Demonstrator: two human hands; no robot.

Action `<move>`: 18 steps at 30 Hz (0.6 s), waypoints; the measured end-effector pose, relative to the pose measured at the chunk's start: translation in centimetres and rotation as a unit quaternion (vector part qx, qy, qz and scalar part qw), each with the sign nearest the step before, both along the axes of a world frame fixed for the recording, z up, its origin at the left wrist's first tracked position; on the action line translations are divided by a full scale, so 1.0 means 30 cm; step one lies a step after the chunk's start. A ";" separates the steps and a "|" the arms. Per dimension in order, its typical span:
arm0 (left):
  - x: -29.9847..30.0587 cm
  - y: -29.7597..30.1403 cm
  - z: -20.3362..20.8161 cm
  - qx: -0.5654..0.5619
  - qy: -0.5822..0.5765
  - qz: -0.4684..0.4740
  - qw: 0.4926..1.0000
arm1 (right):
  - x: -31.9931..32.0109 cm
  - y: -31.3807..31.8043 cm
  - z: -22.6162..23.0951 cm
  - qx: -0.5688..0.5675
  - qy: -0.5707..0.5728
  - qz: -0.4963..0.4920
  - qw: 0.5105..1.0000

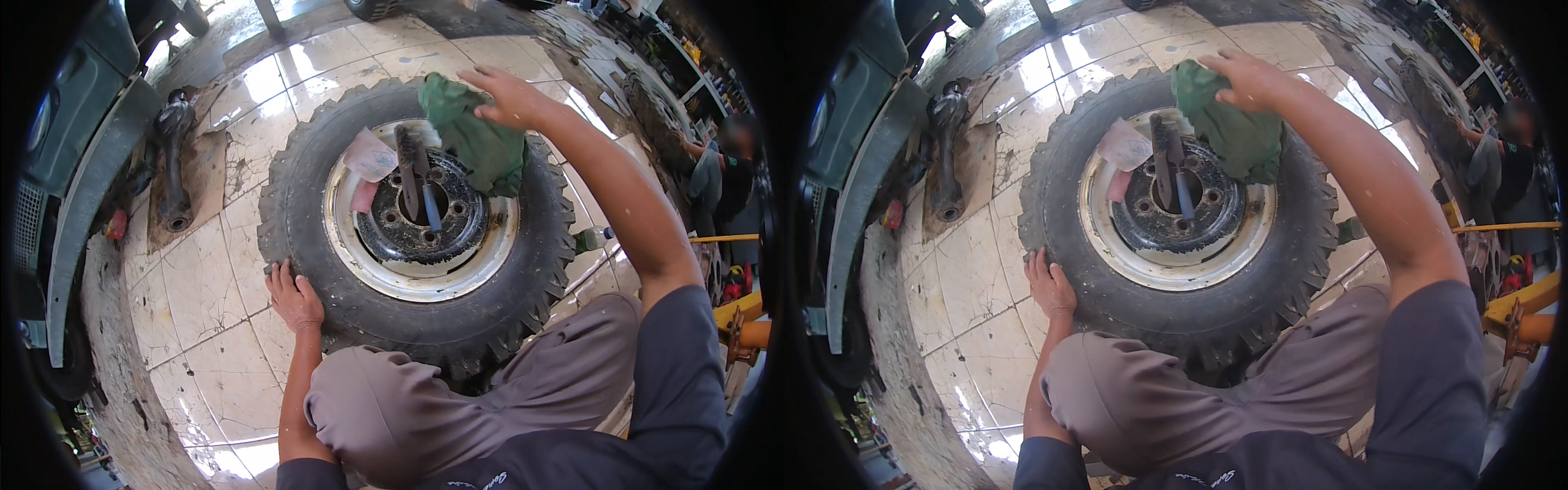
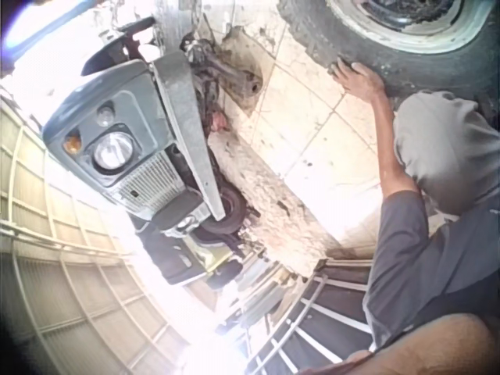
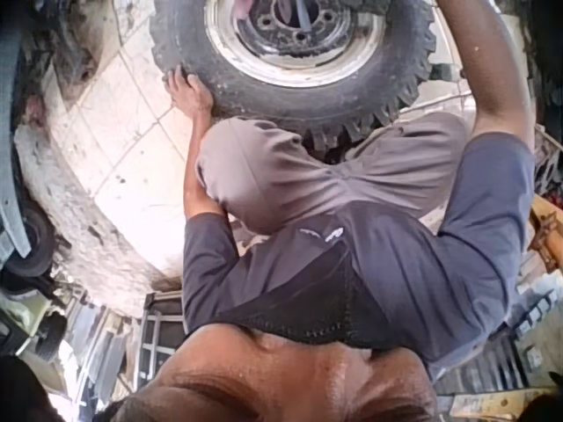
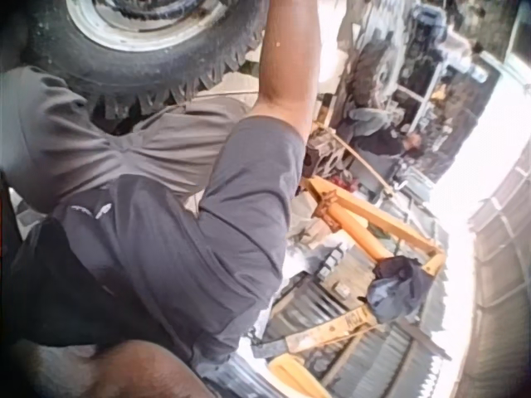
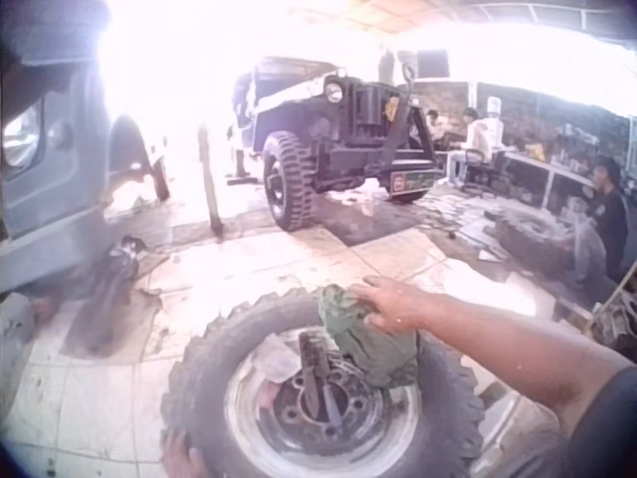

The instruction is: The person sits on the floor and uses a scraper tool to remove dirt and debris from the rim of a large vehicle tire. They periodically wipe the rim with a green cloth to clear away loosened grime.

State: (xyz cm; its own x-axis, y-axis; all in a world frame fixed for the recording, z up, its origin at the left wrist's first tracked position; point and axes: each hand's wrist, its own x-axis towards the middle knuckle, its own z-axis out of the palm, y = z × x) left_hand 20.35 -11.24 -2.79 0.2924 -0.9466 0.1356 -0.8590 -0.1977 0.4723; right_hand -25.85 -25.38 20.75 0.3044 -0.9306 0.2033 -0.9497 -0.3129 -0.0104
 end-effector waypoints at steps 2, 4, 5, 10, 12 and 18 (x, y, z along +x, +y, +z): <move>0.030 0.008 0.003 -0.011 -0.013 0.000 1.000 | -0.025 0.141 0.000 0.116 -0.064 0.020 0.991; 0.050 -0.006 -0.013 -0.025 -0.014 -0.020 0.999 | -0.162 0.341 -0.116 0.130 -0.116 0.019 0.985; 0.092 -0.014 -0.047 -0.033 -0.014 -0.034 0.999 | -0.212 0.456 -0.190 0.124 -0.145 -0.023 0.981; 0.132 -0.102 0.040 -0.025 0.030 0.016 0.999 | -0.245 1.009 -0.601 0.041 -0.305 -0.336 0.890; 0.213 -0.191 -0.043 -0.104 -0.013 0.011 0.994 | -0.136 1.140 -0.705 0.061 -0.332 -0.421 0.842; 0.342 -0.467 -0.100 0.051 0.276 0.012 0.960 | 0.017 1.240 -0.767 0.067 -0.633 -0.405 0.657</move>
State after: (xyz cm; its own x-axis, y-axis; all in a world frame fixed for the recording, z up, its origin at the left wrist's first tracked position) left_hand 30.61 -25.23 -5.78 0.3152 -0.9387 -0.1396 -0.4779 -0.2841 0.8312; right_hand -25.35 11.83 -2.26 -0.6347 -0.7190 -0.2830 -0.0094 0.3734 -0.9276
